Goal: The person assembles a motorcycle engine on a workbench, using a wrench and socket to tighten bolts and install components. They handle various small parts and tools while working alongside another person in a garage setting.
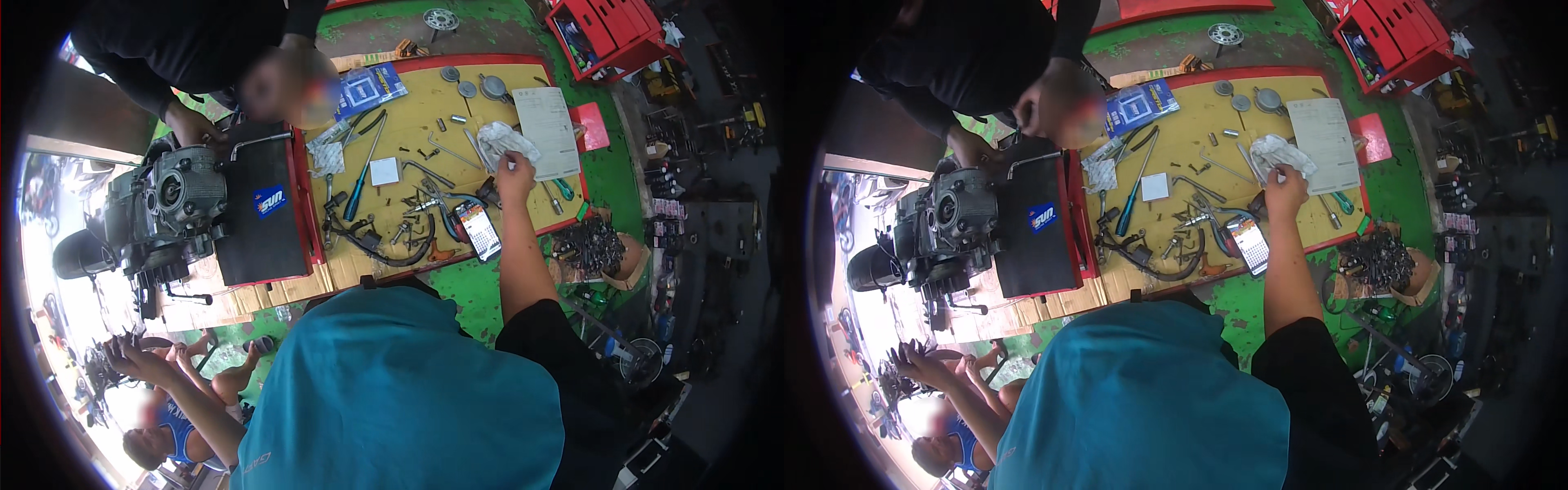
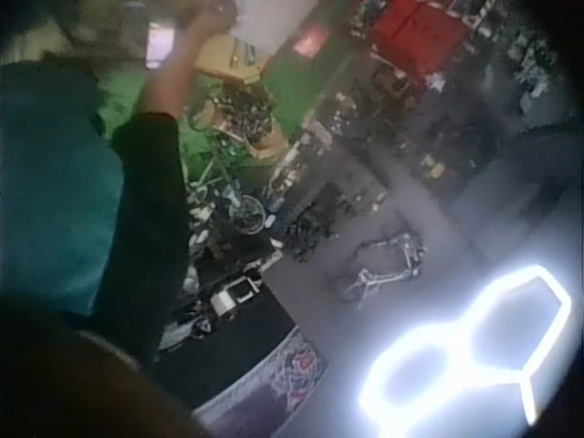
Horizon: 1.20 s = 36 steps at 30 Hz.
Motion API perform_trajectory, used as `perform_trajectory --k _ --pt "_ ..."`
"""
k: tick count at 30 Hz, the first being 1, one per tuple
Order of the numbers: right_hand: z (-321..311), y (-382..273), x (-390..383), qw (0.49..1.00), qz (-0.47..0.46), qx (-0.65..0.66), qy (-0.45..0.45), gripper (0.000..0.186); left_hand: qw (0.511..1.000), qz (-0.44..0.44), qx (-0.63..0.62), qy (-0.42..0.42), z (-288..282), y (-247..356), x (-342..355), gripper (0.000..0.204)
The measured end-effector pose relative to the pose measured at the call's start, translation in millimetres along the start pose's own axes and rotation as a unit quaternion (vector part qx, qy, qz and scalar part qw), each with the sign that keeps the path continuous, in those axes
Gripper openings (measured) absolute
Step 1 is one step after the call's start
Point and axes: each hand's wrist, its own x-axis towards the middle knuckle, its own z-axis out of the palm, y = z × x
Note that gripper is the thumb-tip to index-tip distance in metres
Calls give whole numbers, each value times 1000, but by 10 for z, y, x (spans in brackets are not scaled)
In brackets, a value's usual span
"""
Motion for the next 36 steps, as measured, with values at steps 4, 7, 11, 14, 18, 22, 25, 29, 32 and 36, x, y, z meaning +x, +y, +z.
perform_trajectory --k 4,7,11,14,18,22,25,29,32,36 --pt "-230 -33 -458 977 -118 89 -154 26 1000 -8 -7 24 -88 18 50 46" --pt "-211 -87 -1007 924 -258 -59 -278 32 998 57 -2 18 33 43 236 42" --pt "-204 -170 -1314 948 -200 -20 -247 28 990 136 -38 -10 497 837 467 44" --pt "-221 -145 -1319 954 -196 -17 -227 29 986 112 -102 -71 771 1256 639 42" --pt "-566 -457 -1230 965 -150 77 -202 29 970 102 -75 -209 996 1397 893 29" --pt "-880 -1108 -1182 955 -114 193 -192 24 907 216 -7 -361 1410 1468 1041 22" --pt "-1131 -1834 -1240 942 -147 240 -180 24 853 259 -32 -453 1766 1573 1132 26" --pt "-1466 -2709 -1506 919 -194 279 -198 29 813 282 -33 -508 2225 1750 1155 29" --pt "-1384 -3022 -1697 914 -202 251 -246 33 822 190 -90 -529 2313 1650 1189 33" --pt "-1131 -2652 -1963 917 -169 266 -247 31 821 254 -110 -500 2157 1165 1388 31"
